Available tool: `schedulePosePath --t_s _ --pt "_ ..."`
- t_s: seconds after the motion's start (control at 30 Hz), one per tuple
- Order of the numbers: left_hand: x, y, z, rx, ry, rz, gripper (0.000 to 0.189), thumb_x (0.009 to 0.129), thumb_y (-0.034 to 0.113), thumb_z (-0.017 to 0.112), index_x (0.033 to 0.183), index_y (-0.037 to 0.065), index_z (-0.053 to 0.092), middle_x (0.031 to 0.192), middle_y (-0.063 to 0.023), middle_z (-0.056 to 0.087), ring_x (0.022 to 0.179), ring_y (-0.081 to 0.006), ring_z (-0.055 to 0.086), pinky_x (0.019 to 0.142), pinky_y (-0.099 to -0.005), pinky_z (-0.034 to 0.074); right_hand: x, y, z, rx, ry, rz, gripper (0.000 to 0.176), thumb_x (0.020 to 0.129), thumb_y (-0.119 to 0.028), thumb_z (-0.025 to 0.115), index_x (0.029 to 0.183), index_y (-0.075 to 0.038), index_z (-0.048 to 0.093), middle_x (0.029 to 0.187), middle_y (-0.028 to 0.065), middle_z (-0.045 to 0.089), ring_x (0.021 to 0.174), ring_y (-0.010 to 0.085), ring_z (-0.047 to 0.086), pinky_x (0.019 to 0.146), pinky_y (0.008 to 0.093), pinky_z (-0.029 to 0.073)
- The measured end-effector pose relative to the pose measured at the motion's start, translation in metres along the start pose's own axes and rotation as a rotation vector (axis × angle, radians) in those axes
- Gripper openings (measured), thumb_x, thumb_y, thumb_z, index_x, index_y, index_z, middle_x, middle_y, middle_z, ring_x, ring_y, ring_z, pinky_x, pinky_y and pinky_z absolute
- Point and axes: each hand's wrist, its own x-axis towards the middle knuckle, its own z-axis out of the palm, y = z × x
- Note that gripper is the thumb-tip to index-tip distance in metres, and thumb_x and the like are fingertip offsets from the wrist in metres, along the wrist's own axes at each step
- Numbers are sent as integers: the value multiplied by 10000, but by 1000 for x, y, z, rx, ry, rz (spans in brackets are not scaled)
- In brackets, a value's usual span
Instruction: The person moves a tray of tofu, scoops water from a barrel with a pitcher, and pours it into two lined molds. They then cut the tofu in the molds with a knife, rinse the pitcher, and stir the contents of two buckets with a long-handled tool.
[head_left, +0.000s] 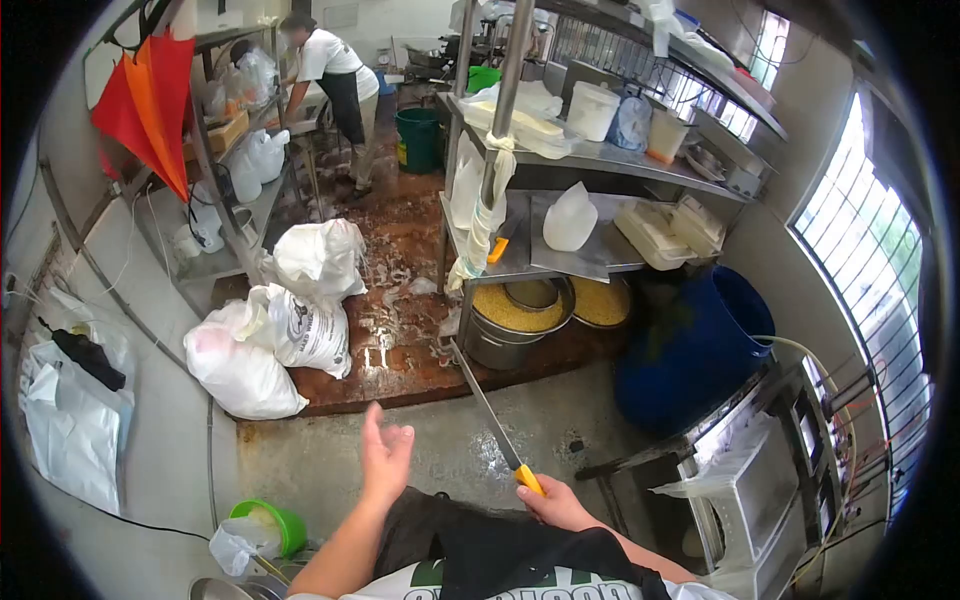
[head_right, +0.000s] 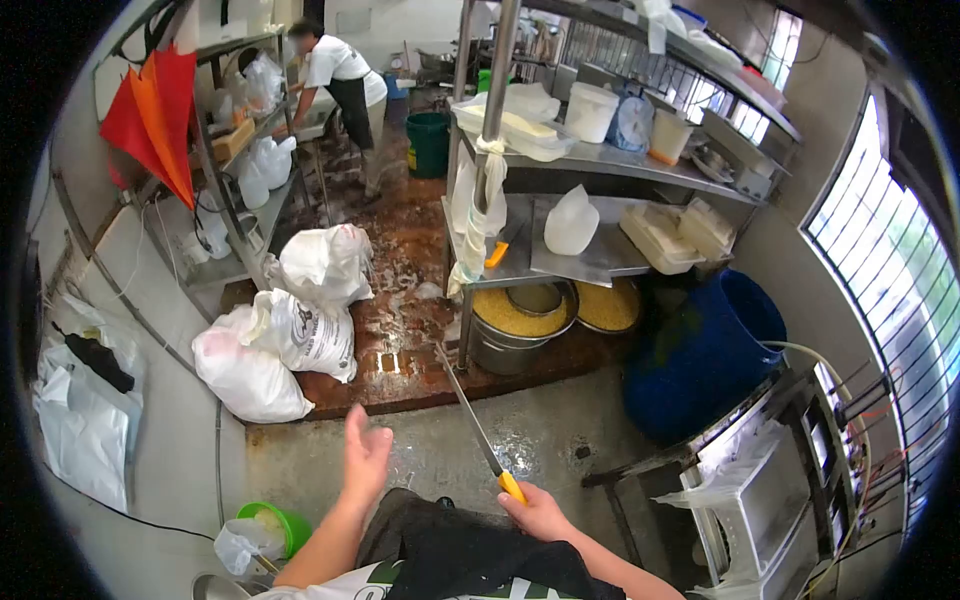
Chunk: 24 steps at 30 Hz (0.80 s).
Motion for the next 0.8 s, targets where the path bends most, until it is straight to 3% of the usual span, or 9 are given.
schedulePosePath --t_s 0.03,0.1,0.17,0.27,0.33,0.47,0.63,0.73,0.8 --pt "11 10 -3 360 57 442 861 993 362 716 1614 -15 252 1566 -264 387 1351 -363 493 1116 -493 433 7 -9 0 -6 -1 19 313 1049 -349 666 1152 -55 631 740 -20 551 595 78 515 528 283 428" --pt "33 53 -17 708 234 829 888 982 372 728 1595 -66 257 1603 -305 333 1450 -423 399 1184 -513 356 18 -25 1 47 -16 42 272 1057 -333 657 1074 -68 602 727 -24 530 576 75 493 510 275 411" --pt "54 69 -18 466 283 856 925 1002 377 709 1617 -65 178 1637 -291 295 1502 -422 338 1228 -517 291 26 -40 0 79 -38 83 268 1058 -330 654 1045 -70 589 727 -26 529 575 78 492 510 273 411" --pt "78 67 -7 210 316 681 907 1016 344 699 1628 -39 150 1634 -257 312 1354 -358 520 1110 -473 447 44 -35 -2 100 -75 72 267 1060 -325 653 1019 -71 582 729 -28 531 578 79 492 516 270 411" --pt "85 60 -3 -453 66 -204 901 1006 258 717 1642 -8 137 1609 -232 352 1099 -249 651 888 -377 557 61 -31 -5 77 -98 26 265 1060 -323 653 1023 -69 587 732 -29 536 582 77 492 521 269 410" --pt "52 43 23 135 29 161 905 978 143 733 1650 1 143 1553 -235 414 906 -173 674 743 -305 564 73 -50 -19 3 -123 -24 270 1055 -328 661 1018 -67 600 739 -30 549 592 73 491 536 266 406" --pt "48 48 35 263 48 378 881 983 162 732 1641 -2 170 1525 -245 438 841 -176 682 639 -300 564 89 -57 -37 39 -131 -143 272 1051 -341 665 1027 -77 602 726 -31 544 603 77 511 548 277 429" --pt "57 57 34 -95 -60 -213 806 1021 177 683 1639 19 189 1447 -228 501 832 -189 691 620 -297 573 87 -70 -42 69 -145 -30 272 1047 -347 670 1020 -87 596 726 -28 541 611 76 520 555 279 439" --pt "57 84 27 -113 -105 -217 791 1031 181 663 1646 41 185 1454 -217 496 853 -196 697 630 -312 589 99 -55 -45 39 -166 -82 283 1041 -361 676 1056 -85 616 735 -23 552 614 79 527 560 280 443"
